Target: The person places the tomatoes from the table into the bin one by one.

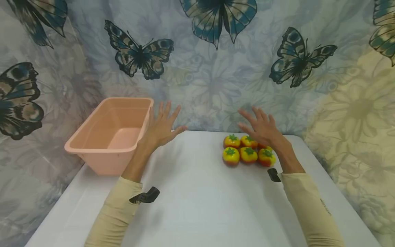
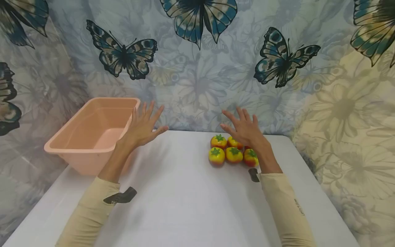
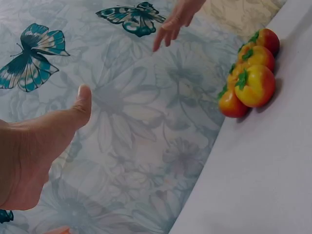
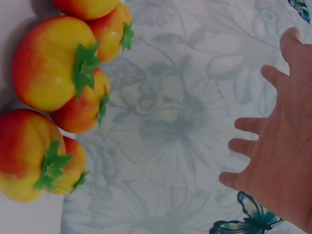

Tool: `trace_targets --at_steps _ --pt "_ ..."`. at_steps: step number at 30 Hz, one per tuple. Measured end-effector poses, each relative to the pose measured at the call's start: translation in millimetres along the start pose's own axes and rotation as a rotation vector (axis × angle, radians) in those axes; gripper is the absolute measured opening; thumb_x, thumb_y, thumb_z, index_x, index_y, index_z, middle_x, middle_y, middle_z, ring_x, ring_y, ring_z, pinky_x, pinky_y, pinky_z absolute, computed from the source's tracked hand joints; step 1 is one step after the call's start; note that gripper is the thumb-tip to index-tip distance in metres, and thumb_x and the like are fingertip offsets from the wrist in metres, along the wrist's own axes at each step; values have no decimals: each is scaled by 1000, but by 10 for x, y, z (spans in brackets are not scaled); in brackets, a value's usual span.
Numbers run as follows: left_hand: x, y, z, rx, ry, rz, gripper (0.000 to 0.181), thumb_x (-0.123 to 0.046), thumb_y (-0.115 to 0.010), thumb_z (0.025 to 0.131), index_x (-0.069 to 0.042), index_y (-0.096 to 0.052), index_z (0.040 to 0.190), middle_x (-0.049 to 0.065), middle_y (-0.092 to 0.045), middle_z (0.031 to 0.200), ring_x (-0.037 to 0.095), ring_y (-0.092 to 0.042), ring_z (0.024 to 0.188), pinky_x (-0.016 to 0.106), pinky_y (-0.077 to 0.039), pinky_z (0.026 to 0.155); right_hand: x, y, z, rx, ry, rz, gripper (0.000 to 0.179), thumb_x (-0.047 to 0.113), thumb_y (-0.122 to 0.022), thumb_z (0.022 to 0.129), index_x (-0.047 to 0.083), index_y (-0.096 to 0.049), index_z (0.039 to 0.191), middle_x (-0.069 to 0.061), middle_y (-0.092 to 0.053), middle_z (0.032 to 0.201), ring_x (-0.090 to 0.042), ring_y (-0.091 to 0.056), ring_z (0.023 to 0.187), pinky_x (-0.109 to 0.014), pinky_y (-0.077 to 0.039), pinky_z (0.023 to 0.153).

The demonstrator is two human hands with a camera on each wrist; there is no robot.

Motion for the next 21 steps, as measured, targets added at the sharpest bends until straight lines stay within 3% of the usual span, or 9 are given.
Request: trace_targets --at_steps 4,10,17,21 --pt "-38 82 -109 -33 -11 4 82 -64 -49 103 -24 -21 169 21 -2 177 49 -1 163 75 1 127 -18 -100 -10 42 -10 -12 71 65 -39 105 29 -28 166 -29 -8 173 -58 -6 157 -84 0 120" --pt "-124 302 -334 -164 -37 26 62 -50 -56 106 -19 -46 159 19 -32 171 42 -35 156 78 -19 123 -166 -346 -22 35 -41 -53 74 68 -46 101 28 -36 162 -33 -16 169 -62 -8 155 -87 1 117" --pt "-129 480 -582 -273 -73 36 51 -38 -65 103 -14 -59 147 19 -47 161 39 -47 149 76 -27 121 -375 -790 -63 64 -118 -8 86 81 -42 94 33 -32 164 -31 -9 172 -63 -1 156 -92 2 111" --pt "-96 534 -673 -330 -86 49 44 -33 -68 102 -11 -64 140 21 -52 156 42 -53 143 75 -36 116 -434 -932 -92 59 -132 -24 84 84 -39 93 39 -30 164 -28 -8 174 -66 -1 155 -95 -2 107"
Point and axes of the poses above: each hand's wrist, its own z-axis towards the middle knuckle, its own y-axis out of the back of the hand, x = y × z, the point moved 6 cm from there along z, towards the middle knuckle
